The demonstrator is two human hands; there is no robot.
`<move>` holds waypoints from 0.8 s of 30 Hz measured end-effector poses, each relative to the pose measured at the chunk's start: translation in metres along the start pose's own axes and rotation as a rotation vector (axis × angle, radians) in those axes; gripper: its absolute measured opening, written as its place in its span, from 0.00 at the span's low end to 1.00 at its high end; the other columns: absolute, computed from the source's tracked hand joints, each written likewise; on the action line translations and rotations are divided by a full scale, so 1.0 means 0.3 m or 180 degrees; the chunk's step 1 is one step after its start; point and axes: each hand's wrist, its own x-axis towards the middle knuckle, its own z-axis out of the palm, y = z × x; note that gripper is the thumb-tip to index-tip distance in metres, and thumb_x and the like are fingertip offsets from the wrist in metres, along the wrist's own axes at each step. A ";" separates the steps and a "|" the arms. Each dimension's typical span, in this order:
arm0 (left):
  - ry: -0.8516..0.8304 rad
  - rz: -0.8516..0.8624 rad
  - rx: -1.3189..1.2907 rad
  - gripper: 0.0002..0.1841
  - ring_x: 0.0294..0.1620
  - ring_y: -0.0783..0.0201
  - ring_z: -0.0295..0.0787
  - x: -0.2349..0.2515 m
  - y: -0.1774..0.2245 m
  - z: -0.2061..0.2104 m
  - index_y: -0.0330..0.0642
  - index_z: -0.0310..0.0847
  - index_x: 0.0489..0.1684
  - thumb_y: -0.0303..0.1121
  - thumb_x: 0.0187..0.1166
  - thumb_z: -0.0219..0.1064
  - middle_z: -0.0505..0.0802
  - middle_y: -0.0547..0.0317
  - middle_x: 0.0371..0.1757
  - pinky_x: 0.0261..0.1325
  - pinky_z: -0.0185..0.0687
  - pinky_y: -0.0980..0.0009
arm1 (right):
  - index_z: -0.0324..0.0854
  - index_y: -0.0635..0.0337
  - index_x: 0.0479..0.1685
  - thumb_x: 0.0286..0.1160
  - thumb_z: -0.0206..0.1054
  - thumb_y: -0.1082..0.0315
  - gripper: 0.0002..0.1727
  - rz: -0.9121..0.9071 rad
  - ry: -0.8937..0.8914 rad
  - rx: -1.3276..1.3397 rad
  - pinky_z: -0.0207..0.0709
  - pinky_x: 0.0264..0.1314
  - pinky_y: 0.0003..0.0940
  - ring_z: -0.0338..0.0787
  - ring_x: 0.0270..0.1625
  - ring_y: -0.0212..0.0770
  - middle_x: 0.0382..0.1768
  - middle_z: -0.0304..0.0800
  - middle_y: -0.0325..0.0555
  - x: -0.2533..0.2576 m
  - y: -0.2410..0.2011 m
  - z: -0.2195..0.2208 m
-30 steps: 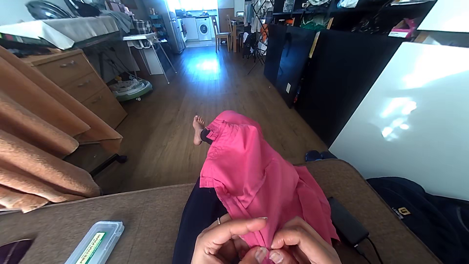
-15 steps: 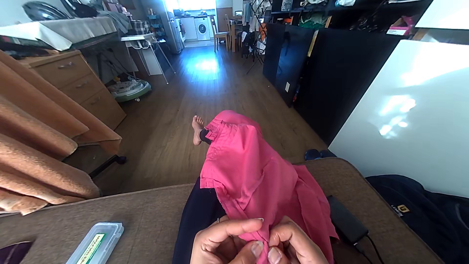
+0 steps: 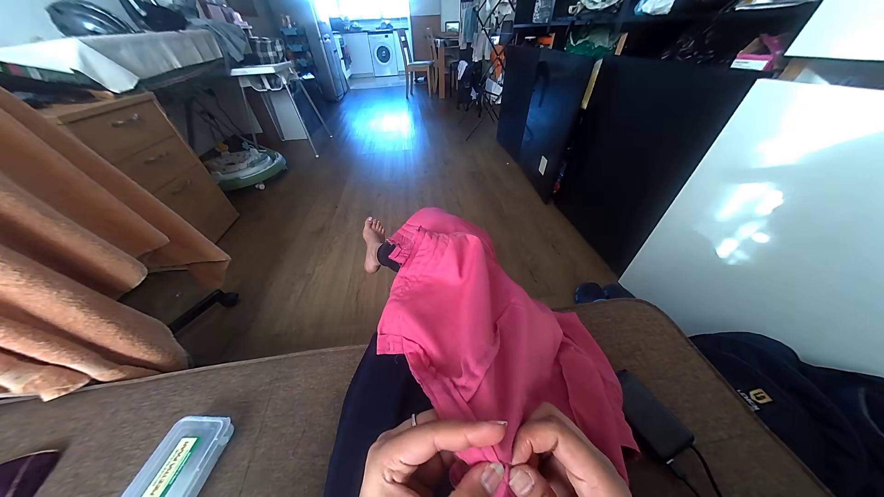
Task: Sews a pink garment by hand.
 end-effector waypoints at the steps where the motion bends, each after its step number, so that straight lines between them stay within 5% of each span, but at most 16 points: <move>1: -0.0026 0.0010 0.0025 0.19 0.48 0.77 0.93 0.000 -0.002 -0.001 0.46 0.92 0.61 0.19 0.74 0.72 0.97 0.67 0.52 0.55 0.90 0.76 | 0.80 0.66 0.41 0.85 0.65 0.66 0.10 -0.0003 0.0002 0.0010 0.77 0.42 0.11 0.81 0.40 0.20 0.38 0.80 0.43 0.001 0.000 -0.001; 11: 0.0016 -0.0053 -0.0064 0.16 0.47 0.80 0.92 -0.001 -0.003 0.002 0.47 0.92 0.61 0.23 0.81 0.67 0.97 0.68 0.52 0.53 0.88 0.80 | 0.80 0.67 0.40 0.83 0.67 0.68 0.09 0.0050 0.0001 0.0074 0.81 0.42 0.14 0.84 0.39 0.22 0.38 0.82 0.44 0.005 -0.005 0.001; 24: 0.0294 -0.0051 -0.0214 0.19 0.48 0.76 0.93 0.000 -0.016 0.020 0.47 0.92 0.59 0.16 0.73 0.71 0.97 0.67 0.52 0.56 0.90 0.76 | 0.77 0.67 0.42 0.88 0.60 0.68 0.09 0.0246 -0.0020 0.0356 0.75 0.37 0.15 0.78 0.34 0.20 0.36 0.78 0.42 -0.005 0.007 0.023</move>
